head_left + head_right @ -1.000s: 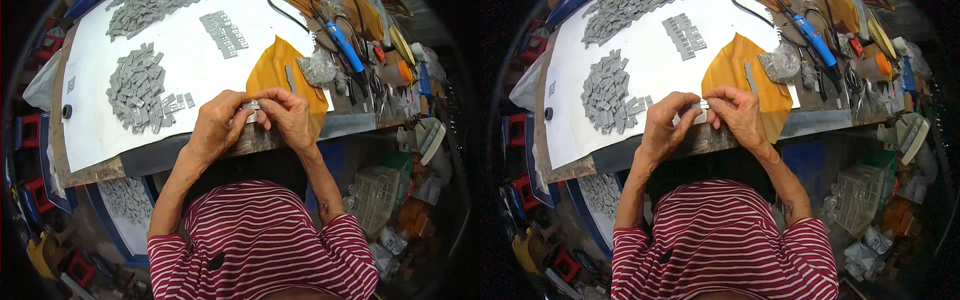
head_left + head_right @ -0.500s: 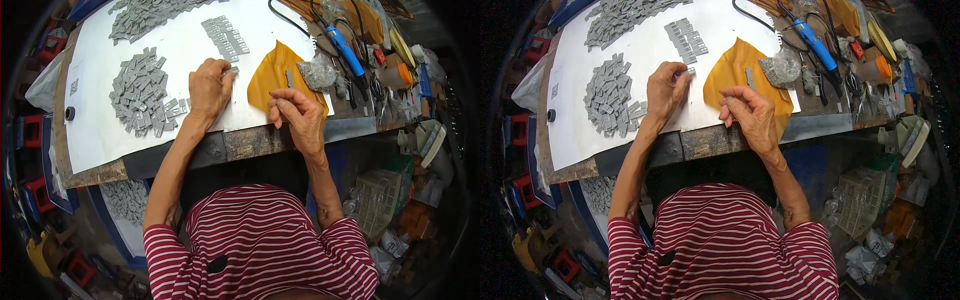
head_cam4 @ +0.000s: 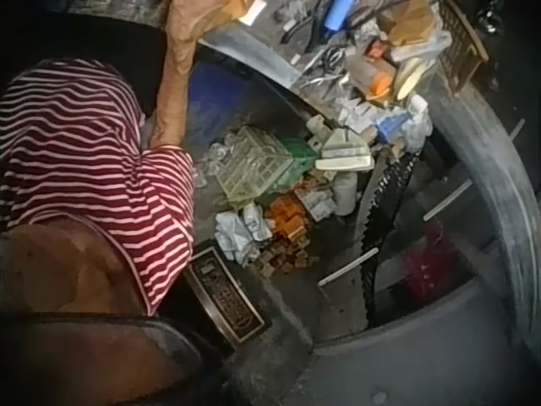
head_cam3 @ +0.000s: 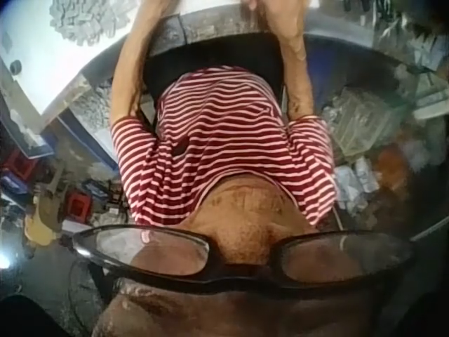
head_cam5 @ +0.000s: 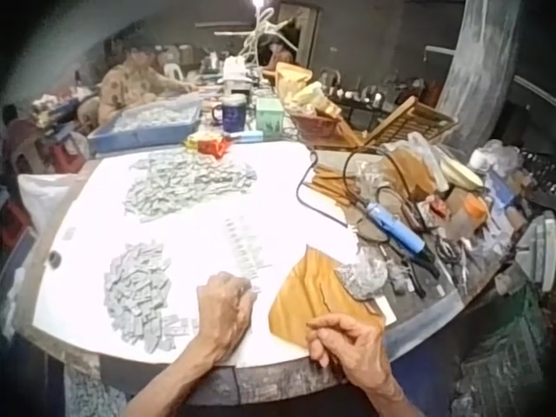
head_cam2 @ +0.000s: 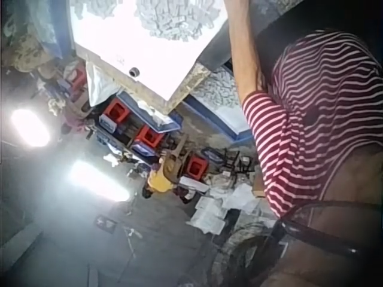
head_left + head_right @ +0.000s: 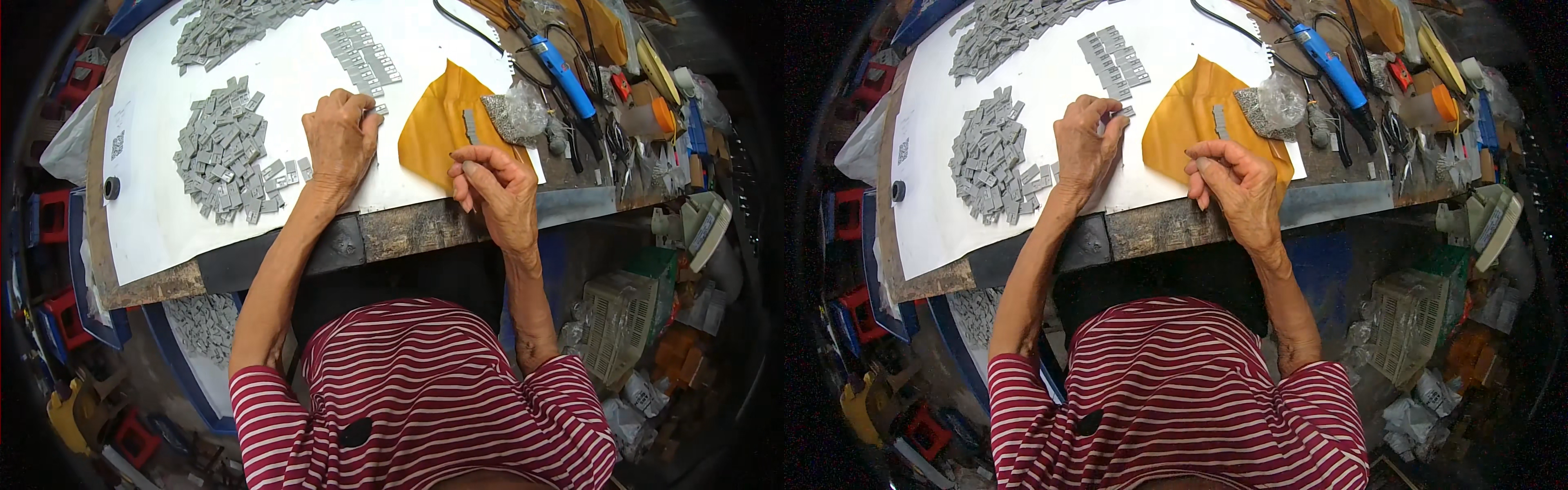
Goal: Sorting and arranging small grey metal components on a workbench for assembly.
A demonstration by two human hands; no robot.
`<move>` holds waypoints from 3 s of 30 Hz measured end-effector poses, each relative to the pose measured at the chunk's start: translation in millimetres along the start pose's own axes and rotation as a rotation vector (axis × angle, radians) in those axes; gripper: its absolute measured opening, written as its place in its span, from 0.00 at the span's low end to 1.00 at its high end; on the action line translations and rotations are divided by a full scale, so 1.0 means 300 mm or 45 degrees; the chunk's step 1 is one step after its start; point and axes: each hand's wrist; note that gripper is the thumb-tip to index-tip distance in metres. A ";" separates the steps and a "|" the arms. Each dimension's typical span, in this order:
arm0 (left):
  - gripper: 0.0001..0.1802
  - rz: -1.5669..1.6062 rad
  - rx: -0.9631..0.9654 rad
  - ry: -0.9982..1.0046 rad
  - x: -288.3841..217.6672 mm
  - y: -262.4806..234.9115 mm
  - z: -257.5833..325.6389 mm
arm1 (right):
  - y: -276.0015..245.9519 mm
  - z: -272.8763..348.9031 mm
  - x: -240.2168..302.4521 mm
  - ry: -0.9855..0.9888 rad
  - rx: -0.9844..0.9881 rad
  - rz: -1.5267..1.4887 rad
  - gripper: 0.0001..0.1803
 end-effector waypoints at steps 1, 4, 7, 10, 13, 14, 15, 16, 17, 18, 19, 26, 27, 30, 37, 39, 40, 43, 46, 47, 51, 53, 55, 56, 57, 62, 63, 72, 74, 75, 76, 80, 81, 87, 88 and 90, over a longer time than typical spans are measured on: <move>0.06 -0.001 0.001 0.000 -0.001 -0.001 0.000 | -0.001 0.002 0.003 -0.007 -0.011 -0.010 0.10; 0.07 0.018 -0.014 -0.004 -0.003 -0.002 -0.001 | -0.011 0.006 0.004 -0.029 -0.032 -0.018 0.10; 0.06 0.017 -0.016 0.009 0.000 0.001 -0.006 | -0.024 0.006 0.004 -0.046 -0.057 -0.021 0.09; 0.04 0.003 0.016 -0.005 0.002 0.001 -0.017 | -0.044 0.001 0.001 -0.059 -0.067 -0.058 0.09; 0.04 -0.001 0.015 0.002 0.006 0.008 -0.028 | -0.064 -0.011 0.013 -0.088 -0.089 -0.053 0.09; 0.04 -0.007 0.014 0.003 0.008 0.011 -0.032 | -0.071 -0.017 0.021 -0.105 -0.110 -0.018 0.09; 0.04 -0.014 0.011 0.011 0.011 0.012 -0.035 | -0.072 -0.025 0.035 -0.088 -0.163 0.023 0.08; 0.04 -0.023 0.007 0.016 0.014 0.011 -0.038 | -0.084 -0.037 0.045 -0.065 -0.177 0.108 0.08; 0.04 -0.037 0.009 0.008 0.013 0.009 -0.041 | -0.098 -0.055 0.054 -0.041 -0.191 0.192 0.08; 0.04 -0.029 0.008 0.011 0.013 0.011 -0.043 | -0.110 -0.078 0.055 -0.094 -0.208 0.300 0.08; 0.04 -0.037 0.001 0.017 0.017 0.012 -0.043 | -0.115 -0.103 0.053 -0.143 -0.234 0.379 0.08; 0.03 -0.019 -0.049 0.045 0.013 0.014 -0.037 | -0.145 -0.246 0.038 -0.655 -0.316 1.203 0.07; 0.03 -0.017 -0.064 0.064 0.012 0.011 -0.035 | -0.149 -0.259 0.029 -0.720 -0.326 1.320 0.06; 0.03 0.050 -0.109 0.081 -0.001 -0.039 -0.034 | -0.148 -0.282 0.012 -0.813 -0.281 1.472 0.05; 0.02 0.249 -0.237 -0.012 -0.014 -0.183 0.007 | -0.156 -0.295 0.006 -0.799 -0.136 1.668 0.05; 0.03 0.256 -0.250 -0.079 -0.013 -0.227 0.028 | -0.166 -0.305 0.003 -0.807 -0.091 1.726 0.06; 0.03 0.238 -0.242 -0.109 0.003 -0.252 0.044 | -0.163 -0.308 0.001 -0.814 -0.071 1.759 0.06; 0.04 0.191 -0.252 -0.245 0.010 -0.315 0.076 | -0.162 -0.312 0.009 -0.823 -0.062 1.844 0.04; 0.04 0.199 -0.267 -0.241 0.026 -0.352 0.097 | -0.168 -0.314 0.021 -0.850 -0.035 1.930 0.04; 0.04 0.210 -0.267 -0.236 0.032 -0.361 0.102 | -0.176 -0.325 0.016 -0.862 -0.021 1.927 0.04; 0.05 0.139 -0.201 -0.171 0.053 -0.391 0.115 | -0.164 -0.339 0.031 -0.874 0.055 1.957 0.04; 0.05 0.144 -0.167 -0.188 0.067 -0.382 0.120 | -0.161 -0.340 0.037 -0.822 0.085 1.984 0.04; 0.05 0.028 -0.067 0.006 0.080 -0.370 0.126 | -0.161 -0.341 0.039 -0.818 0.091 1.992 0.04; 0.04 -0.001 -0.026 0.033 0.072 -0.364 0.129 | -0.160 -0.342 0.039 -0.812 0.095 1.999 0.04; 0.05 -0.068 0.024 0.125 0.073 -0.356 0.132 | -0.156 -0.340 0.039 -0.812 0.098 2.000 0.04; 0.12 -0.200 0.336 0.139 0.061 -0.320 0.155 | -0.152 -0.320 0.041 -0.893 -0.012 1.898 0.03; 0.15 -0.207 0.358 0.135 0.059 -0.311 0.158 | -0.154 -0.312 0.045 -0.889 -0.015 1.901 0.03; 0.13 -0.122 0.347 0.122 0.035 -0.309 0.136 | -0.069 -0.169 0.070 -0.461 -0.180 0.995 0.02; 0.14 -0.075 0.343 0.091 0.024 -0.308 0.138 | -0.031 -0.138 0.061 -0.245 -0.088 0.668 0.02; 0.14 -0.031 0.337 0.051 0.024 -0.304 0.139 | -0.007 -0.120 0.067 -0.116 -0.015 0.500 0.02; 0.12 -0.024 0.270 0.101 0.022 -0.301 0.136 | 0.023 -0.100 0.074 0.000 0.008 0.357 0.03; 0.06 0.376 0.061 -0.202 -0.028 -0.285 0.136 | 0.072 -0.088 0.054 0.140 0.149 0.164 0.04; 0.06 0.386 0.064 -0.196 -0.045 -0.269 0.135 | 0.072 -0.091 0.040 0.160 0.187 0.112 0.04; 0.10 1.055 0.026 -0.588 -0.119 -0.206 0.145 | 0.088 -0.096 -0.003 0.255 0.282 -0.211 0.04; 0.10 1.062 0.027 -0.588 -0.128 -0.198 0.145 | 0.085 -0.096 -0.006 0.278 0.289 -0.278 0.04; 0.09 1.134 0.040 -0.634 -0.145 -0.186 0.146 | 0.076 -0.096 -0.011 0.305 0.291 -0.316 0.04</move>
Point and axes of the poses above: each hand's wrist, its own z-axis away from the middle knuckle, its own y-axis out of the palm, x = y × z, and after that the axes turned 10 degrees about y, right-handed
